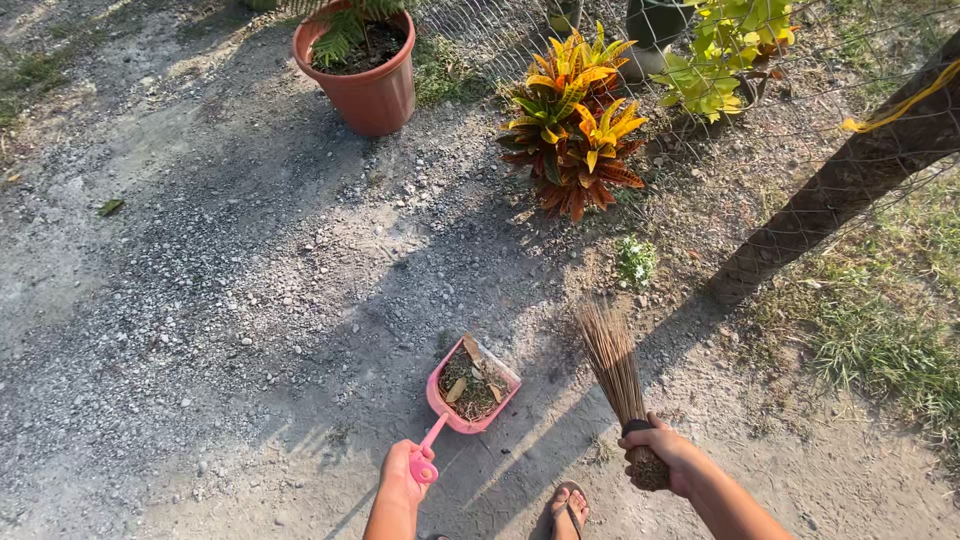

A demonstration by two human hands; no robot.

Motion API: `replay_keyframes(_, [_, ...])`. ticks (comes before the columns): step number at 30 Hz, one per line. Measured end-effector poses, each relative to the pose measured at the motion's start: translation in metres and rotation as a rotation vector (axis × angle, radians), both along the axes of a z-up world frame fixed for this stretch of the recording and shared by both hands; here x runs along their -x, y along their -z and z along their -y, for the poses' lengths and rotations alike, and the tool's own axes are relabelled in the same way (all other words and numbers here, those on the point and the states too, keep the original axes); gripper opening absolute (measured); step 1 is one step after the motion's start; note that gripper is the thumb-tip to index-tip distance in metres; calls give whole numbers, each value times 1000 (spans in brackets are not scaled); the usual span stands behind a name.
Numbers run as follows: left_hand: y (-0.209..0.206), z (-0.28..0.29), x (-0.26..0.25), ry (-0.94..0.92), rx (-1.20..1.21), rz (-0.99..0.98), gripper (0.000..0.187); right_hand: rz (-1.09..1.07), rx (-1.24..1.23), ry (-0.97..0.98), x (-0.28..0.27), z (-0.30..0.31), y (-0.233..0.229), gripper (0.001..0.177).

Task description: The person sweeps debris from a gravel path into a dustpan and then pulls weeds from the ground by hand.

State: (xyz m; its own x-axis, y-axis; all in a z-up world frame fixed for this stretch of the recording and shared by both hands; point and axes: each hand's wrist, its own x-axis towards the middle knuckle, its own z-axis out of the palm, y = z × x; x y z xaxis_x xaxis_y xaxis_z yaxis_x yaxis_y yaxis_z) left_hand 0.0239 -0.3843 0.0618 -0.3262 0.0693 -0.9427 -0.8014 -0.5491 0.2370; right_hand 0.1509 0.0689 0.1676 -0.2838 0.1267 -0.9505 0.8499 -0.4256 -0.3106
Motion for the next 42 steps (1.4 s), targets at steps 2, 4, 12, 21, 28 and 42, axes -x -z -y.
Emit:
replay_keyframes(2, [-3,16,-3,87,129,-32,17,-48,0,29,2,33,28,67])
replay_keyframes(4, [-3,27,-3,137,203,-49,20,-93,43,64,-3,75,39,61])
replay_keyframes(12, [18,16,-3,-274,79,-97,18,-13,331,-22,-25,155,-44,83])
replay_keyframes(21, [10,94,-18,-35,125,41,13,-164,13,-92,79,127,4,91])
replay_keyframes(28, [23,105,-13,-262,161,-39,14,-143,114,-184,116,231,65,101])
replay_keyframes(42, [19,154,-2,-149,130,73,5,8,56,-28,-10,184,-37,101])
